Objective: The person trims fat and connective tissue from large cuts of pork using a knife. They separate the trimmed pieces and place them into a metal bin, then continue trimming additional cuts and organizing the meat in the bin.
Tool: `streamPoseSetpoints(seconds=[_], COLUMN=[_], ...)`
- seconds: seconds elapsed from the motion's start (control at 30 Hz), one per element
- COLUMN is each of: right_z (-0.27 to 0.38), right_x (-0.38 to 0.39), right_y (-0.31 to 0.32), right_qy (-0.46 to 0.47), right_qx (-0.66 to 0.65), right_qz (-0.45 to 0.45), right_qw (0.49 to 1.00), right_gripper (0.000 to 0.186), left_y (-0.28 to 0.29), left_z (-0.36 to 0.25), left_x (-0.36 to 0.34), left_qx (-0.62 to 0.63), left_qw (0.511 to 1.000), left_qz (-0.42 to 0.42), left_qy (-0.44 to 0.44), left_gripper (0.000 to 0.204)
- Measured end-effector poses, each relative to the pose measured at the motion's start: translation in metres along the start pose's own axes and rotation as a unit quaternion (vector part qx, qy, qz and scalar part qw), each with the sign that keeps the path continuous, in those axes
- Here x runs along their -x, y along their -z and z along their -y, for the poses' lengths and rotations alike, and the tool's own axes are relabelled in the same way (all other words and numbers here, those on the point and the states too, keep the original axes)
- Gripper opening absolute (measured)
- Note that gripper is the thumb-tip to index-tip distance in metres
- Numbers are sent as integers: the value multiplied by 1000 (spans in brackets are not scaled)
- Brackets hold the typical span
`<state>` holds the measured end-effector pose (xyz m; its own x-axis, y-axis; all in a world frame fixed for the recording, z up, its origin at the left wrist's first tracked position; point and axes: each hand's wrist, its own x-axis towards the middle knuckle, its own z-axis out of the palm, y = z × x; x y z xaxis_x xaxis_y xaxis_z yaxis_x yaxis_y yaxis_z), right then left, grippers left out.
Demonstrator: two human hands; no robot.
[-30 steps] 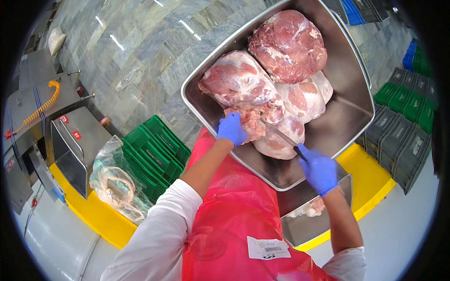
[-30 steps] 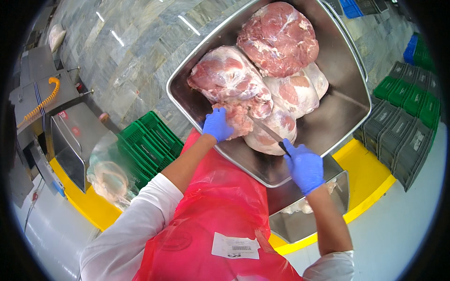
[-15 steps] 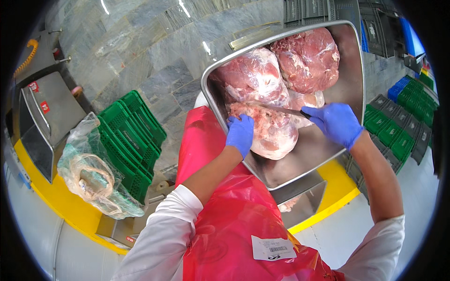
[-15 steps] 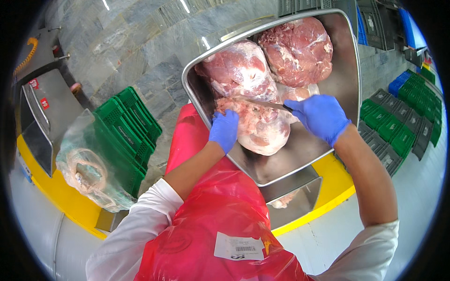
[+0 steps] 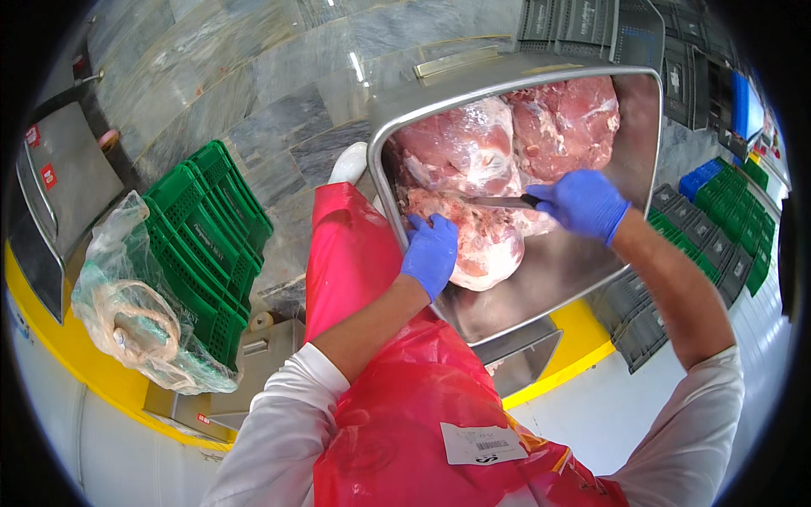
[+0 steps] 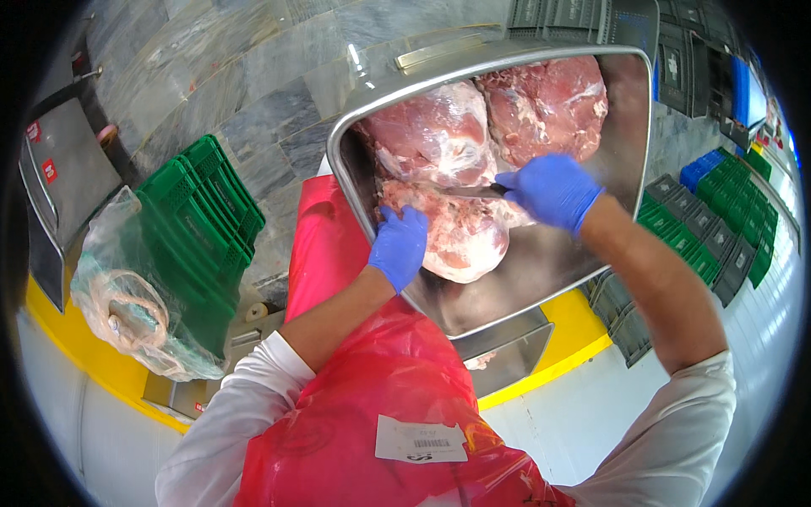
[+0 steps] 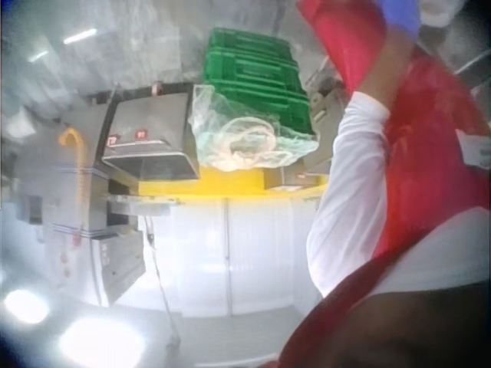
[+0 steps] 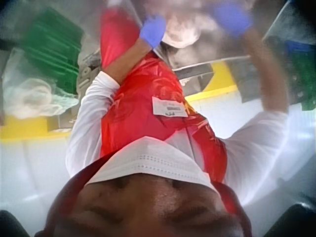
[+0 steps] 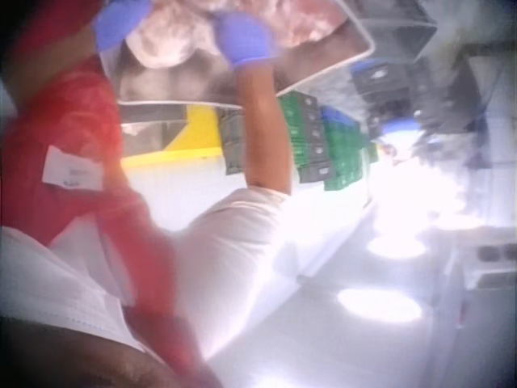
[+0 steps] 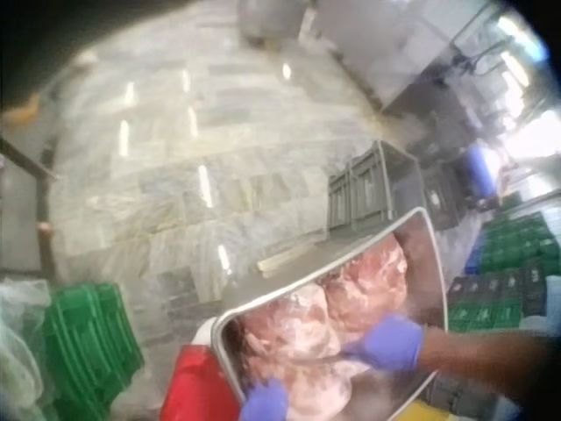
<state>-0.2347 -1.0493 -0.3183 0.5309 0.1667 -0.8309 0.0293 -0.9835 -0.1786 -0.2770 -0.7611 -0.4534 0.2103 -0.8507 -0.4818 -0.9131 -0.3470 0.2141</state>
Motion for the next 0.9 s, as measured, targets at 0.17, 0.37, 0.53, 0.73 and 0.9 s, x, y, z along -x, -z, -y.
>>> streamPoseSetpoints(seconds=[0.17, 0.37, 0.53, 0.73, 0.9], right_z=[109, 229, 291, 327, 322], right_x=[47, 66, 47, 28, 40], right_y=[-59, -115, -150, -174, -179], right_qy=[-109, -286, -382, -393, -399], right_qx=[-71, -267, -413, -563, -527], right_qz=[-111, -86, -126, -182, -164], right_qw=[985, 916, 817, 704, 732], right_gripper=[15, 54, 75, 87, 77], left_y=[11, 60, 36, 48, 85], left_z=[12, 90, 75, 55, 43], left_x=[-11, -90, -122, -138, -144], left_qx=[340, 225, 78, 74, 48], left_qw=[937, 943, 972, 982, 991], left_qz=[32, -213, -125, -77, -4], left_qy=[71, -123, -182, -155, -123], left_gripper=[36, 75, 95, 102, 97])
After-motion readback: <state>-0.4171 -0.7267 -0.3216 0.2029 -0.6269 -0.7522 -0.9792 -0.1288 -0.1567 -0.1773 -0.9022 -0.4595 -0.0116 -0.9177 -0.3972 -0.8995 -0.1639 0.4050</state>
